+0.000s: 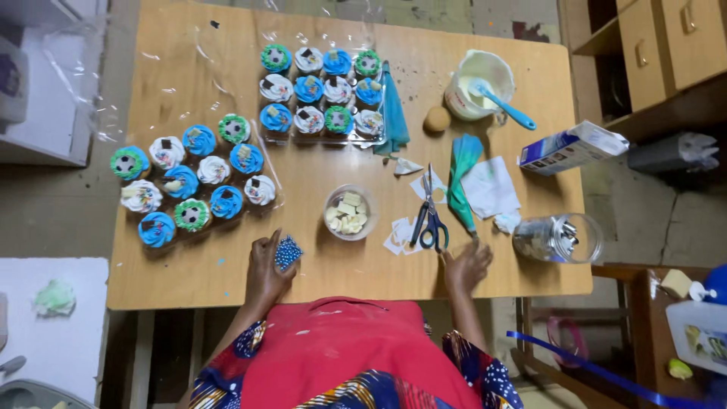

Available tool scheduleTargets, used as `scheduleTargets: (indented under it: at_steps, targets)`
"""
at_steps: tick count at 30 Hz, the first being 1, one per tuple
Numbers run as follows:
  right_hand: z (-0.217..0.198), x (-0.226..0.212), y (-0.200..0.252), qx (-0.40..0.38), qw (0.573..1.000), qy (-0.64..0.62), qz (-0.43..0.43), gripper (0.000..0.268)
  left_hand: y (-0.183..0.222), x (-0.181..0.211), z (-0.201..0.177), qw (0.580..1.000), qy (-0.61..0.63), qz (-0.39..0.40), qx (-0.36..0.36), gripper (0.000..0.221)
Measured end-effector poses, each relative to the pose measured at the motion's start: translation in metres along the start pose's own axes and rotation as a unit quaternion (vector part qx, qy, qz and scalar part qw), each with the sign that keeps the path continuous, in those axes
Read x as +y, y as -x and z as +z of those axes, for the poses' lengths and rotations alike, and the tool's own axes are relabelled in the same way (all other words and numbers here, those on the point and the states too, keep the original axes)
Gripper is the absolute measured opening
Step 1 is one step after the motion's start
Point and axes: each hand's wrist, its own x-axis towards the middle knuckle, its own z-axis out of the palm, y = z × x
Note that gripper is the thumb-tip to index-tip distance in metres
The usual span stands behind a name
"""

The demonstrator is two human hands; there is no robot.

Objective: The person decorates cupcakes by hand with various toppings including chocolate squares, white chocolate pieces, and blue pearls from a plastic container.

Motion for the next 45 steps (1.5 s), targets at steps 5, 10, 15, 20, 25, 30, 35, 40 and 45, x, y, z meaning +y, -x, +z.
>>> scheduleTargets:
  at_steps: [5, 10, 15, 20, 25, 30, 35, 40, 45]
  targets:
    - [-0.011, 0.043, 0.007, 0.007, 0.99, -0.001, -0.139, 0.095, 0.0, -0.007, -0.003, 0.998, 0.021, 0.064, 0.015, 0.085]
    - [0.014, 0.077, 0.019, 0.138, 0.97, -0.031, -0.199, 0.033, -0.011, 0.007, -0.018, 0.993, 0.076, 0.091, 0.023, 0.085]
    - [-0.13, -0.087, 0.073, 0.081, 0.877, -0.464, -0.095, 0.057, -0.012, 0.045, -0.046, 0.983, 0.089, 0.15, 0.052, 0.09]
    - [-0.215, -0.214, 0.137, -0.282, 0.619, -0.733, -0.023, 0.052, -0.011, 0.087, -0.059, 0.962, 0.149, 0.227, 0.03, 0.105]
    - [-0.214, -0.255, 0.16, -0.313, 0.69, -0.649, -0.066, 0.039, -0.002, 0.105, -0.066, 0.954, 0.163, 0.249, 0.028, 0.105]
    - [-0.182, -0.259, 0.167, -0.295, 0.693, -0.644, -0.137, 0.039, 0.01, 0.105, -0.078, 0.95, 0.207, 0.234, 0.012, 0.117]
    - [-0.195, -0.272, 0.175, -0.239, 0.698, -0.626, -0.253, 0.048, 0.017, 0.095, -0.086, 0.858, 0.496, 0.119, -0.07, 0.133]
    - [-0.199, -0.28, 0.181, -0.273, 0.671, -0.626, -0.291, 0.059, 0.019, 0.081, -0.072, 0.875, 0.478, 0.048, -0.059, 0.063]
    - [-0.18, -0.28, 0.177, -0.299, 0.667, -0.593, -0.336, 0.061, 0.013, 0.062, -0.079, 0.873, 0.484, 0.004, -0.05, 0.052]
